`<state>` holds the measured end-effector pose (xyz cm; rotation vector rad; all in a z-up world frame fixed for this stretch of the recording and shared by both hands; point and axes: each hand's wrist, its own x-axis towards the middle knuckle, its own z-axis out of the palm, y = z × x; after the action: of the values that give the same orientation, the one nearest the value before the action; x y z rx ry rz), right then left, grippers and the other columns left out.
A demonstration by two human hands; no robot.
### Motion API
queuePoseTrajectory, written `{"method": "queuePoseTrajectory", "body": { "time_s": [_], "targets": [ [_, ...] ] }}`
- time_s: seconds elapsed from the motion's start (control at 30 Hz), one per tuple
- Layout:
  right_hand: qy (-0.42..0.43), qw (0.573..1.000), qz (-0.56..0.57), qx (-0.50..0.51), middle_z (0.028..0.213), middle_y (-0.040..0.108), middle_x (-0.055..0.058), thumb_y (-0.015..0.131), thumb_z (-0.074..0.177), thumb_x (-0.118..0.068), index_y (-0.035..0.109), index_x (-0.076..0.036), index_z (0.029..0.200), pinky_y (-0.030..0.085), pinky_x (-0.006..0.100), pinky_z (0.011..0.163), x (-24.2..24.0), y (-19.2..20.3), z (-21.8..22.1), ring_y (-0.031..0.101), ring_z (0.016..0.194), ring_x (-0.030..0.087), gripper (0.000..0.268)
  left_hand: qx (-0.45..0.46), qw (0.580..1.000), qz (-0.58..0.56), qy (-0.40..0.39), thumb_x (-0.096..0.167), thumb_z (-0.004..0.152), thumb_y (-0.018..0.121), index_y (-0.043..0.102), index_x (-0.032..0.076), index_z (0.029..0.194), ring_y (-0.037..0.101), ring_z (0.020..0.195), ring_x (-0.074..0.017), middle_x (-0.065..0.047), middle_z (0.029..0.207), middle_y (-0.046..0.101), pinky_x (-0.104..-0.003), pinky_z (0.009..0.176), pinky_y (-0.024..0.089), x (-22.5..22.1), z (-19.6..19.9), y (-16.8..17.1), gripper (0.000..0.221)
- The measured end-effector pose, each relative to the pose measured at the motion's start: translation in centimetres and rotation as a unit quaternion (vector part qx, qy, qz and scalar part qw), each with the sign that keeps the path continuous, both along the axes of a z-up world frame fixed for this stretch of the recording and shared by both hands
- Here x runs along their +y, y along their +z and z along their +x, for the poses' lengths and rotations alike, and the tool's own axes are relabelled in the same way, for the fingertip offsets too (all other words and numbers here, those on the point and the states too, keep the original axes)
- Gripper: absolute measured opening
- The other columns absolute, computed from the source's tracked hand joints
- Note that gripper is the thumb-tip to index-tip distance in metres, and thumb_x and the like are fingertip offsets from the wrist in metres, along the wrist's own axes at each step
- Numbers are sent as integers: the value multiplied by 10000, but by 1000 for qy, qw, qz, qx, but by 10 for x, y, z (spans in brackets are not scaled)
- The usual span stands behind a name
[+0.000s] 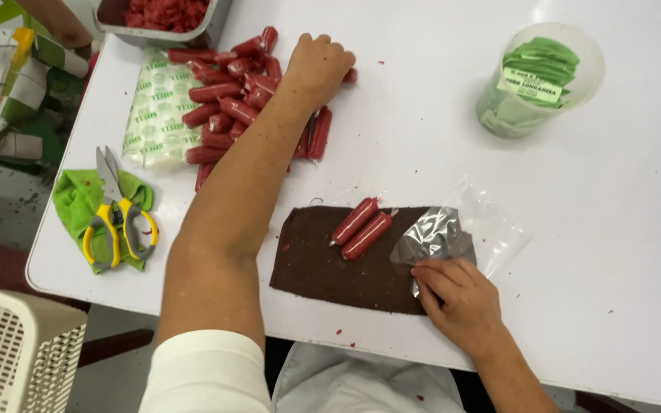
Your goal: The person is manually counting and placing small red sausages into plastic bags on a production table.
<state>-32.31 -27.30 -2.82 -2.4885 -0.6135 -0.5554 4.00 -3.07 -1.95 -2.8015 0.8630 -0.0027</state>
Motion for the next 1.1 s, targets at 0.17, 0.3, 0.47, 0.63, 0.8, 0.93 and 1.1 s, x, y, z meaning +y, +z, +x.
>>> {"method": "queuePoseTrajectory", "body": {
  "time_s": [0.17, 0.3, 0.47, 0.63, 0.8, 0.93, 1.1],
  "targets": [
    [-15, 1000, -11, -5, 1013, 723, -86, 713, 875, -65, 749, -189, 972, 509, 230, 662, -3, -10, -2, 638, 871, 131, 161, 66, 925, -372, 43, 11, 833, 524, 488, 112, 956, 636, 807, -361, -108, 899, 687, -479, 665, 466, -11, -129, 55, 162],
    [8, 1000, 19, 5, 958, 731, 19, 761, 816, -127, 761, -140, 916, 553, 328, 744, -5, -15, -2, 673, 823, 236, 101, 105, 818, -565, 35, 136, 835, 738, 624, 147, 1178, 719, 1049, -307, -82, 1032, 754, -430, 919, 565, -6, -234, 33, 361],
    [-22, 999, 13, 19, 957, 729, 15, 746, 834, -119, 767, -135, 933, 555, 325, 765, 1, -11, -6, 665, 847, 231, 103, -16, 836, -544, -67, 209, 922, 753, 712, 174, 1201, 635, 1210, -353, -152, 1267, 672, -493, 1071, 471, 5, -284, -14, 284],
    [-22, 999, 16, 28, 948, 724, 6, 735, 864, -128, 761, -144, 928, 557, 323, 760, 1, -15, -6, 671, 862, 227, 71, -114, 872, -475, -26, 299, 988, 671, 666, 151, 1298, 611, 1165, -367, -166, 1244, 624, -477, 998, 521, 29, -233, -9, 343],
    [-14, 998, 42, 49, 918, 739, -13, 734, 871, -139, 774, -161, 909, 539, 288, 737, 1, -6, -3, 673, 822, 210, 60, -151, 954, -244, 89, 143, 856, 732, 651, 92, 1157, 657, 940, -362, -161, 958, 622, -413, 744, 599, 18, -139, -50, 316],
    [-10, 997, 49, 58, 905, 743, -9, 736, 870, -146, 769, -158, 898, 539, 297, 718, 0, -3, -4, 670, 799, 213, 45, -186, 941, -276, 65, 133, 904, 674, 664, 159, 1168, 680, 871, -321, -113, 882, 640, -413, 683, 619, 20, -139, -64, 266],
    [0, 998, 45, 50, 912, 739, -6, 742, 876, -150, 767, -159, 909, 537, 301, 742, -1, -4, -5, 673, 809, 215, 43, -98, 906, -401, 90, 254, 911, 722, 753, 243, 1131, 721, 865, -294, -73, 883, 742, -413, 780, 589, 60, -168, -77, 222]
  ]
}}
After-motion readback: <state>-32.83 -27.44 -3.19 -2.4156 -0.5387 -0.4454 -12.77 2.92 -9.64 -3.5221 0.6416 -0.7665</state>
